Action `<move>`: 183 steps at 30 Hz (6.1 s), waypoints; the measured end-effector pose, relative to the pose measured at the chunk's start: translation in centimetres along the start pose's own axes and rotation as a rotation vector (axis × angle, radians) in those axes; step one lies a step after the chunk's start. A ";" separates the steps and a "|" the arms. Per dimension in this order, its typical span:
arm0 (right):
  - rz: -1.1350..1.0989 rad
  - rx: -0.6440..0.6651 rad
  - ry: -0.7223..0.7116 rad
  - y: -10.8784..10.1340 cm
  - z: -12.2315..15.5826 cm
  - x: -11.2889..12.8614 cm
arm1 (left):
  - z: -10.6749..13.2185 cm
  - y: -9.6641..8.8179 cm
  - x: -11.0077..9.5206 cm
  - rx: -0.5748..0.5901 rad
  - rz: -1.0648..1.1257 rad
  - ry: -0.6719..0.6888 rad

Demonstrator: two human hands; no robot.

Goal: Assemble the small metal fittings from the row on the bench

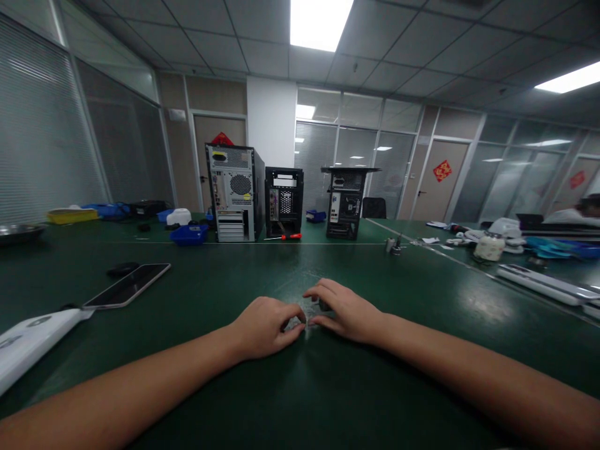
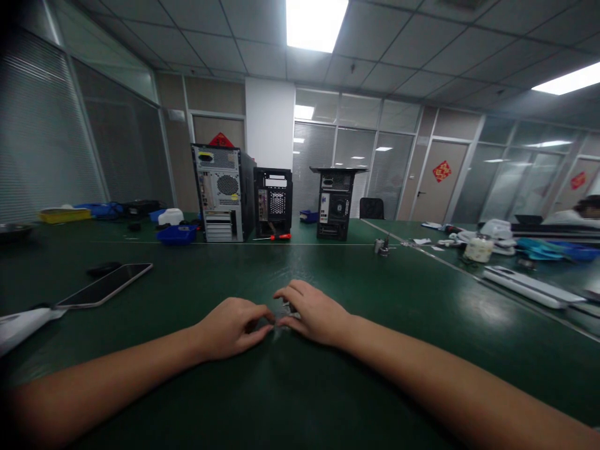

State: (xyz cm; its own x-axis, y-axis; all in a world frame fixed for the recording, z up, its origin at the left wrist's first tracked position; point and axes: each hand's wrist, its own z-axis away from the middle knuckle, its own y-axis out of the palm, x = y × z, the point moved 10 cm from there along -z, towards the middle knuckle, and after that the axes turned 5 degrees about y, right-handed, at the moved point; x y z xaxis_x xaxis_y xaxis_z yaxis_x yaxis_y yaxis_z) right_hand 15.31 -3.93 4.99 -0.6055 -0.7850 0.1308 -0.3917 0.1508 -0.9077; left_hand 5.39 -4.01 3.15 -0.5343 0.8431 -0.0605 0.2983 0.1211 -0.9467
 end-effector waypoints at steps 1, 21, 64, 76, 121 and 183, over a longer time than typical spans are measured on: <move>-0.010 -0.004 -0.015 -0.1 0.1 0.1 | 0.0 0.0 0.0 0.002 0.001 0.002; 0.113 0.018 -0.242 0.9 0.8 2.9 | -0.1 0.1 -1.2 -0.028 0.018 0.150; 0.062 -0.431 1.133 -5.2 11.8 -31.6 | 3.5 -0.9 -0.7 0.065 0.019 0.091; 0.318 -0.579 0.977 -12.8 12.4 -29.0 | 2.9 -0.6 -0.6 0.078 0.022 0.088; 0.130 -0.347 0.866 -9.3 12.9 -31.3 | 2.3 -0.3 -1.0 0.071 0.024 0.094; -0.330 -0.115 0.898 -5.3 13.3 -32.3 | 2.2 0.0 -0.9 0.078 0.026 0.084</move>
State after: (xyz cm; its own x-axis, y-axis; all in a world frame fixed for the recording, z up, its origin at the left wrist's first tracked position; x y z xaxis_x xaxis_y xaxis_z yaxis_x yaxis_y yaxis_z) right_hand 46.18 12.67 0.23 -0.7387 -0.0532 0.6720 -0.6735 0.1001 -0.7324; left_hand 4.16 -5.90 2.48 -0.4581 0.8867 -0.0618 0.2468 0.0601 -0.9672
